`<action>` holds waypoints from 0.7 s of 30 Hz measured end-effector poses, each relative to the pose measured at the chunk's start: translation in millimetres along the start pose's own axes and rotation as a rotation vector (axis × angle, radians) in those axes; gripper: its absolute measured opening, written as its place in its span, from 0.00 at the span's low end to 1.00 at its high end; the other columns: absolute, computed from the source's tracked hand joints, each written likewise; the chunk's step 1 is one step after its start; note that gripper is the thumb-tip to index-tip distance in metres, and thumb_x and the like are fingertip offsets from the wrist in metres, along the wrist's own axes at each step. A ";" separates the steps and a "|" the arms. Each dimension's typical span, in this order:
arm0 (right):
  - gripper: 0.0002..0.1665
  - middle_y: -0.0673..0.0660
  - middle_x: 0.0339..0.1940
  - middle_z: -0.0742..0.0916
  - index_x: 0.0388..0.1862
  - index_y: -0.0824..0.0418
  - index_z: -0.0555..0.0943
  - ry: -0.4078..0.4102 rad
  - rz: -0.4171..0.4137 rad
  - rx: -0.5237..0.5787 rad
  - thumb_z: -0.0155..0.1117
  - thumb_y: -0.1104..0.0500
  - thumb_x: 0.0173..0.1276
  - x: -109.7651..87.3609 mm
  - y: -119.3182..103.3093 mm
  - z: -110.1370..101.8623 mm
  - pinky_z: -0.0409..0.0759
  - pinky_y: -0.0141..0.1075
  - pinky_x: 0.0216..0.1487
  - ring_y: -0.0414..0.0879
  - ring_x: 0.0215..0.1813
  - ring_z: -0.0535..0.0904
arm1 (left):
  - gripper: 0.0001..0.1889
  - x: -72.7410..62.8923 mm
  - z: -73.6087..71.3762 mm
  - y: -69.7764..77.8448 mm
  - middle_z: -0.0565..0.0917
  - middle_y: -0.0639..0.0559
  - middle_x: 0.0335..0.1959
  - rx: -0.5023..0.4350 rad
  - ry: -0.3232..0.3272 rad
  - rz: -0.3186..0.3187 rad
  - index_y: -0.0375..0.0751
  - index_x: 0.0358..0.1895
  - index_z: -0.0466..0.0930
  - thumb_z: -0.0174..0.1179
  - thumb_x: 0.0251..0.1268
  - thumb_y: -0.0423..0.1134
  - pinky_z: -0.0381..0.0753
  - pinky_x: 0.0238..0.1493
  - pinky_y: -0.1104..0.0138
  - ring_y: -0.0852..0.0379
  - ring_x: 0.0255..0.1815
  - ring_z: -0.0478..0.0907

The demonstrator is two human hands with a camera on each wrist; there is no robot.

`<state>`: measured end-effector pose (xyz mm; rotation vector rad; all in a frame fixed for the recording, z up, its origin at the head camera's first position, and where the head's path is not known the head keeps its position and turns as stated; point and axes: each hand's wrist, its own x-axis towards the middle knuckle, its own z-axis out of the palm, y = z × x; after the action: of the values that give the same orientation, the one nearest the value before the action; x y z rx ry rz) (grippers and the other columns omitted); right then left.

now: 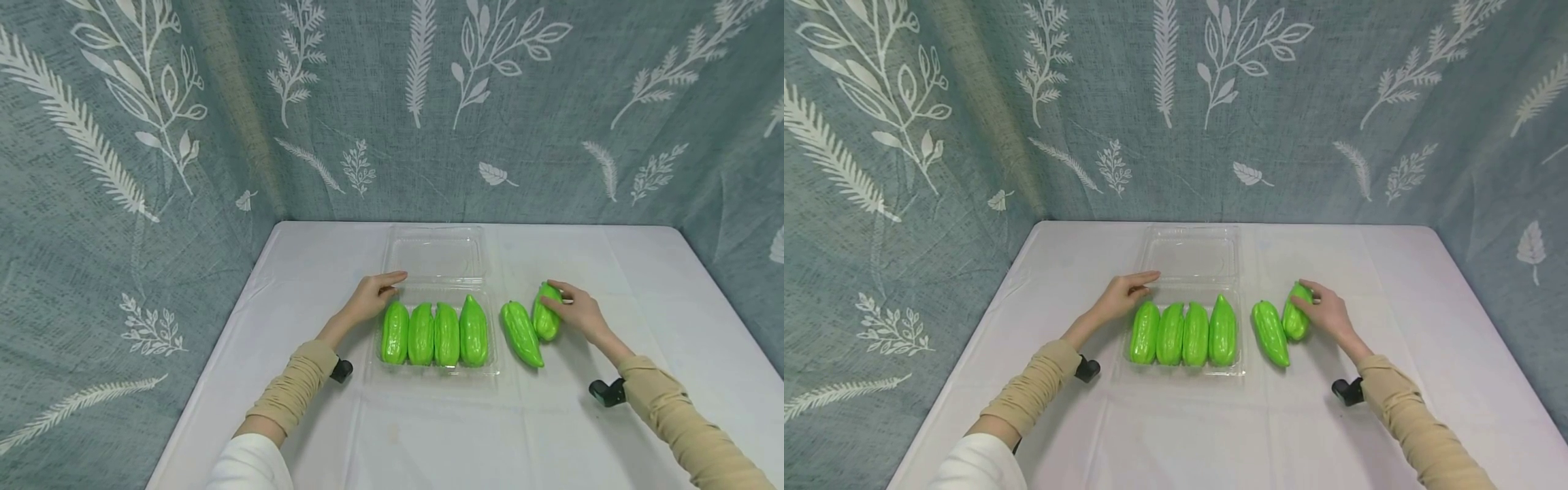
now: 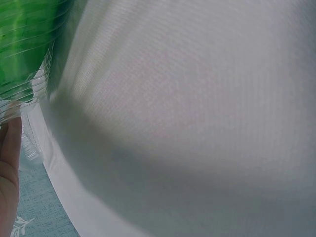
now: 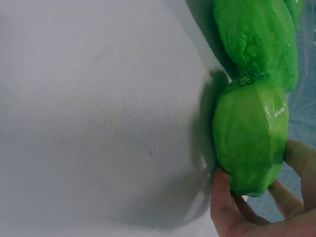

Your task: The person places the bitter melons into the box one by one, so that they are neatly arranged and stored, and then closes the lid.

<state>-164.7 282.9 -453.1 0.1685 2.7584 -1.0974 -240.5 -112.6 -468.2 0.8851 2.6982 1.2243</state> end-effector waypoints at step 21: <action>0.38 0.80 0.67 0.65 0.72 0.67 0.59 0.038 0.012 0.035 0.52 0.45 0.72 -1.0 -3.8 -6.3 0.69 0.63 0.61 0.73 0.66 0.62 | 0.21 -0.6 0.7 -1.4 0.74 0.40 0.63 -0.002 0.007 0.010 0.32 0.61 0.73 0.55 0.64 0.24 0.80 0.40 0.70 0.45 0.60 0.76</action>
<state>-165.1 284.4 -445.8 0.2129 2.7691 -1.1513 -240.4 -113.1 -469.7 0.8964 2.7008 1.2333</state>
